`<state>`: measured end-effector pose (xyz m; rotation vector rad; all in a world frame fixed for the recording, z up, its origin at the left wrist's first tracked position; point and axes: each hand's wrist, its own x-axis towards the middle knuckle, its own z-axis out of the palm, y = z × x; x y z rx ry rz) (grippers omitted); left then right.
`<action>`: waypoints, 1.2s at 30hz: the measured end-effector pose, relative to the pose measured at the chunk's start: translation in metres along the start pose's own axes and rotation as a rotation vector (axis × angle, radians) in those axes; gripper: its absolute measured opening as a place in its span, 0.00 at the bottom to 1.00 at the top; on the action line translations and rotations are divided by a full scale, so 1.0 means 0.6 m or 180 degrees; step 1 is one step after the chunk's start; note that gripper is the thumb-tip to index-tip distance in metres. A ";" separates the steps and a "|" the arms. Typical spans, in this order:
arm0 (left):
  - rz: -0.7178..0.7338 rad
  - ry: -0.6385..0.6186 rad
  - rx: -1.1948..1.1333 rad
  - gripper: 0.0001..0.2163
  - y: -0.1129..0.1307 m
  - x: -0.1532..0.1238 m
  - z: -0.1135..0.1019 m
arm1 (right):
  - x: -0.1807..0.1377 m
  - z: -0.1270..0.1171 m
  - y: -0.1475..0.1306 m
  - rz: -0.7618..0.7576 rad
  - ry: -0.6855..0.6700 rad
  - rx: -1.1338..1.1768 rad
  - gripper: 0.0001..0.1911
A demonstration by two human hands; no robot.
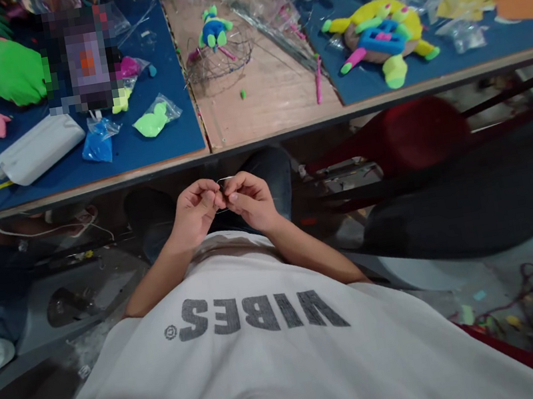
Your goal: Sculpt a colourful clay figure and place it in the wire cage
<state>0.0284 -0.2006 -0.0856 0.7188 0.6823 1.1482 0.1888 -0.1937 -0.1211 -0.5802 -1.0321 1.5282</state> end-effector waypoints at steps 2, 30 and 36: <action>-0.0087 0.0114 -0.0074 0.22 0.008 0.001 0.000 | -0.001 -0.005 -0.003 -0.0124 -0.0208 -0.0153 0.12; -0.0332 0.0347 0.0621 0.20 0.010 0.005 0.018 | 0.007 -0.016 0.005 -0.1638 0.0501 -0.2024 0.06; -0.0154 0.0303 0.0845 0.21 0.002 0.005 0.015 | 0.008 -0.006 0.033 -0.1824 0.1070 -0.2221 0.12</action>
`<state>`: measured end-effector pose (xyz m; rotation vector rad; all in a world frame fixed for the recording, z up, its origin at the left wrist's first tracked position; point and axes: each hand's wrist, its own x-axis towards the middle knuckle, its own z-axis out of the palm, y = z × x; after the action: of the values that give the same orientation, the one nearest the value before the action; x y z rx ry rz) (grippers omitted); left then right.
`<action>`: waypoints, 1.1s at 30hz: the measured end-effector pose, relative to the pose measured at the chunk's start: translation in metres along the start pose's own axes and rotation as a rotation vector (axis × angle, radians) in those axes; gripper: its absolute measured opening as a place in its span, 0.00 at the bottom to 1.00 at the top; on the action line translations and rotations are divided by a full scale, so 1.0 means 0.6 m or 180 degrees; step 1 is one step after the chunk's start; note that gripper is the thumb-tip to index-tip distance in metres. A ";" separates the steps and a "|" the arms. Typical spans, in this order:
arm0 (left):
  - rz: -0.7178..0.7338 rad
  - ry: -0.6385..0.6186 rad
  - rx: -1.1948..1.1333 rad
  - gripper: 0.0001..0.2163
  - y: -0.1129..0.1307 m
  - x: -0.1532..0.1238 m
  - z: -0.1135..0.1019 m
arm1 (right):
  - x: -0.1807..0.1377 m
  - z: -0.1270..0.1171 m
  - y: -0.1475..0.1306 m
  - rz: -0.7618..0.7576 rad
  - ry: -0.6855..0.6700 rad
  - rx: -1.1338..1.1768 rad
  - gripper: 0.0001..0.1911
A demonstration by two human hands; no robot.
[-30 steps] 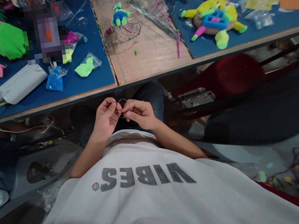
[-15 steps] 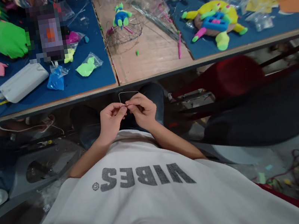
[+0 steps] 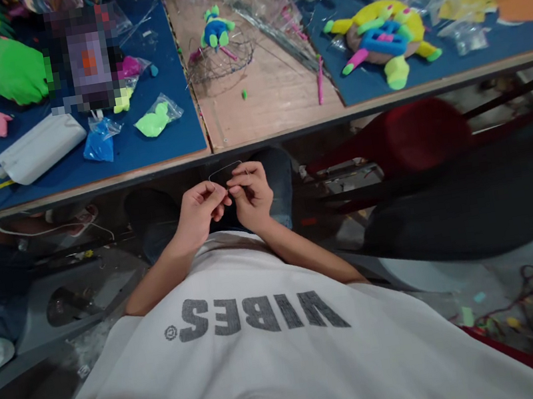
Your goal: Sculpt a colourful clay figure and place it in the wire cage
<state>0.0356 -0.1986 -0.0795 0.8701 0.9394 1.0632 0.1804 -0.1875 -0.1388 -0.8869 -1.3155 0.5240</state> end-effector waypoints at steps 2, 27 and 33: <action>0.0206 0.0093 0.0122 0.19 -0.006 0.001 -0.001 | -0.009 0.010 -0.001 0.0050 0.0163 -0.0016 0.12; -0.0197 0.0183 -0.0066 0.22 0.022 0.001 -0.015 | 0.002 -0.009 -0.020 0.1376 -0.0930 0.1335 0.19; -0.0382 0.0056 -0.0242 0.25 0.026 -0.011 -0.004 | 0.012 -0.018 -0.002 0.0143 -0.1002 0.0741 0.06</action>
<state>0.0274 -0.2006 -0.0648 0.7339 0.9480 0.9982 0.1924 -0.1853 -0.1335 -0.6591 -1.4837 0.8604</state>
